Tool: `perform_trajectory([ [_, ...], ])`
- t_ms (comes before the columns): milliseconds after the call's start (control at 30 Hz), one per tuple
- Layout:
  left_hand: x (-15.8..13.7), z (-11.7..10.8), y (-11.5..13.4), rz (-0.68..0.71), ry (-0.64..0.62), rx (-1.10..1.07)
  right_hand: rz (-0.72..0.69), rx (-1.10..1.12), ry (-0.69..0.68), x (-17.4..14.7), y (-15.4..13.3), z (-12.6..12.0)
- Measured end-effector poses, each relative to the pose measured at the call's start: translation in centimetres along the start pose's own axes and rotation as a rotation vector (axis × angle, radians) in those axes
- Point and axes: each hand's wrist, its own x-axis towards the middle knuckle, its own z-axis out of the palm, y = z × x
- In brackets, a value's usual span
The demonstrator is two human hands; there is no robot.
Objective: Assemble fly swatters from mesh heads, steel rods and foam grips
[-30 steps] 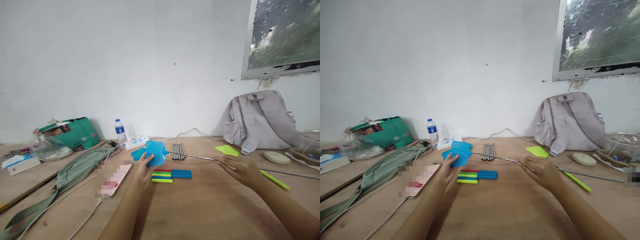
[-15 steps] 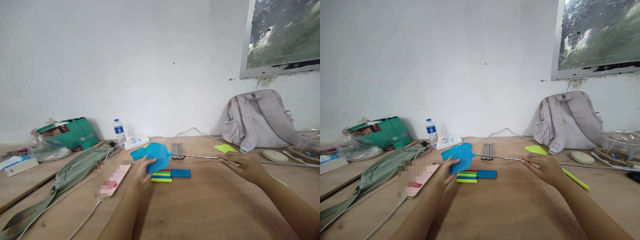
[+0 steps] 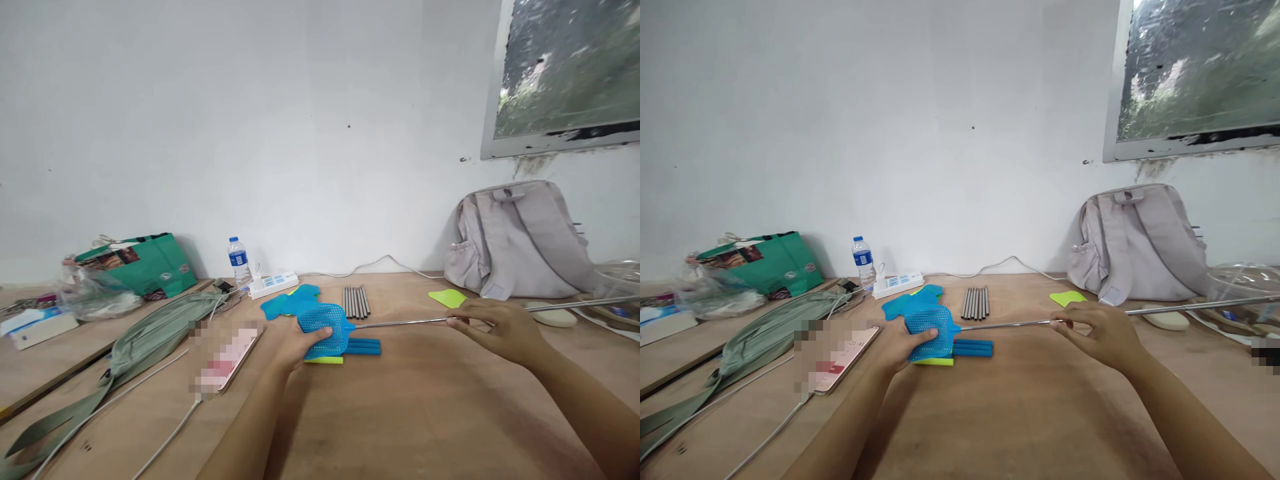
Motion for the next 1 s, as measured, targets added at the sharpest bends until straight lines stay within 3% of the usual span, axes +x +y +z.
perform_trajectory([
  [167,-0.3,-0.2,0.0,0.113,-0.015,0.147,0.021,0.029,-0.074,0.1,-0.4,0.0],
  [467,-1.2,0.6,1.0,0.119,0.061,0.230,0.032,0.103,-0.145,0.3,-2.1,0.4],
  [700,-1.4,1.6,1.0,0.134,-0.109,0.267,-0.103,0.110,-0.079,0.4,-6.3,2.2],
  [867,-1.0,1.2,1.2,0.147,-0.037,0.213,-0.091,0.071,0.001,0.5,-7.1,2.1],
  [1000,-0.9,1.2,0.6,0.144,0.038,0.128,-0.162,-0.007,-0.049,1.0,-7.6,1.9],
])
